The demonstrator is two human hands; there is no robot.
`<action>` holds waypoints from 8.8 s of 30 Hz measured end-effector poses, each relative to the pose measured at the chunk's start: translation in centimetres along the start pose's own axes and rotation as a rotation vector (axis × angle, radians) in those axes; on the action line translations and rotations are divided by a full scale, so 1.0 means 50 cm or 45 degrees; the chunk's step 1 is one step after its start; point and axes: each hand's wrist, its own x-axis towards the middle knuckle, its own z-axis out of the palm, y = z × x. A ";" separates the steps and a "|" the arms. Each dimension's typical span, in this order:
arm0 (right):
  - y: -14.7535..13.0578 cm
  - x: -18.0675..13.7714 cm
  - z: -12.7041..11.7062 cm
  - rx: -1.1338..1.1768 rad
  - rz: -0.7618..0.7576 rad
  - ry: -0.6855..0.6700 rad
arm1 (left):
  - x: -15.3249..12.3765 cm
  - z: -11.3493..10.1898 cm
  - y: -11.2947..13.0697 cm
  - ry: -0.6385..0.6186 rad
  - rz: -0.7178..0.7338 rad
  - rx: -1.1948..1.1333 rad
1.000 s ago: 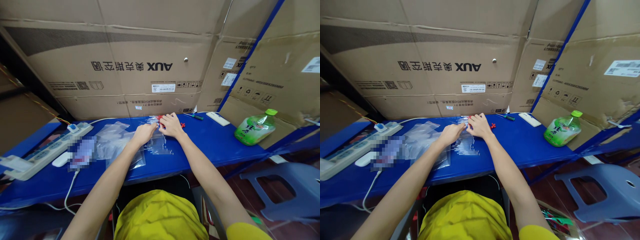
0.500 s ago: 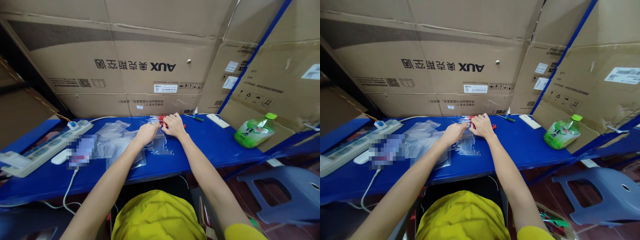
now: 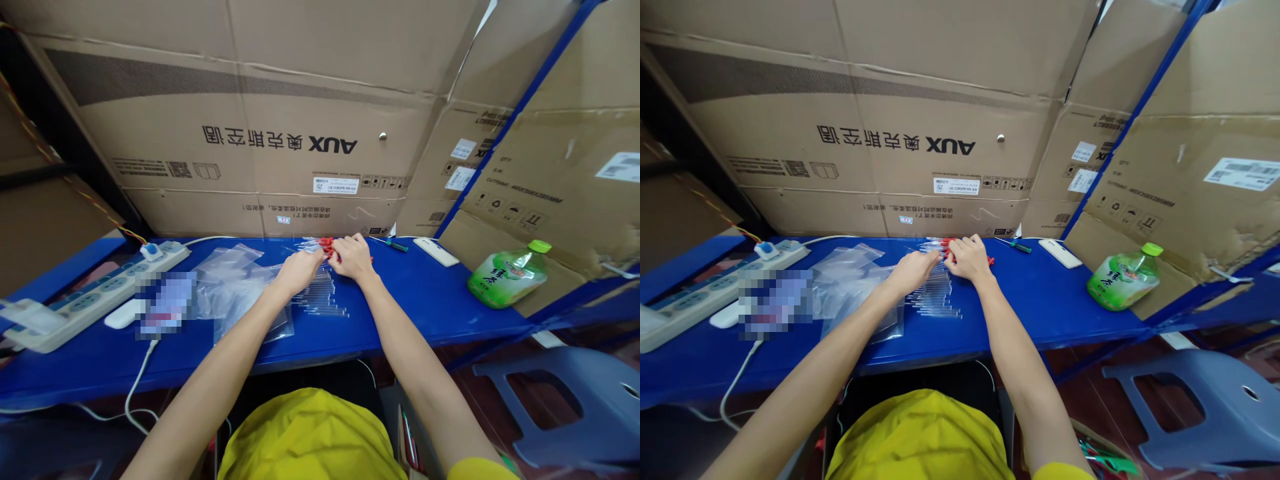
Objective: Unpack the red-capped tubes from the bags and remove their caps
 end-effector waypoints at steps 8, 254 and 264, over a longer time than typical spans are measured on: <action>0.132 -0.064 -0.017 -0.005 1.051 0.214 | -0.025 0.004 -0.091 0.142 -0.158 -0.104; 0.069 -0.028 -0.011 0.160 0.853 -0.016 | 0.058 0.031 -0.033 0.069 -0.178 -0.088; 0.069 -0.034 -0.017 0.129 0.873 -0.316 | 0.057 0.051 -0.055 -0.074 0.008 -0.124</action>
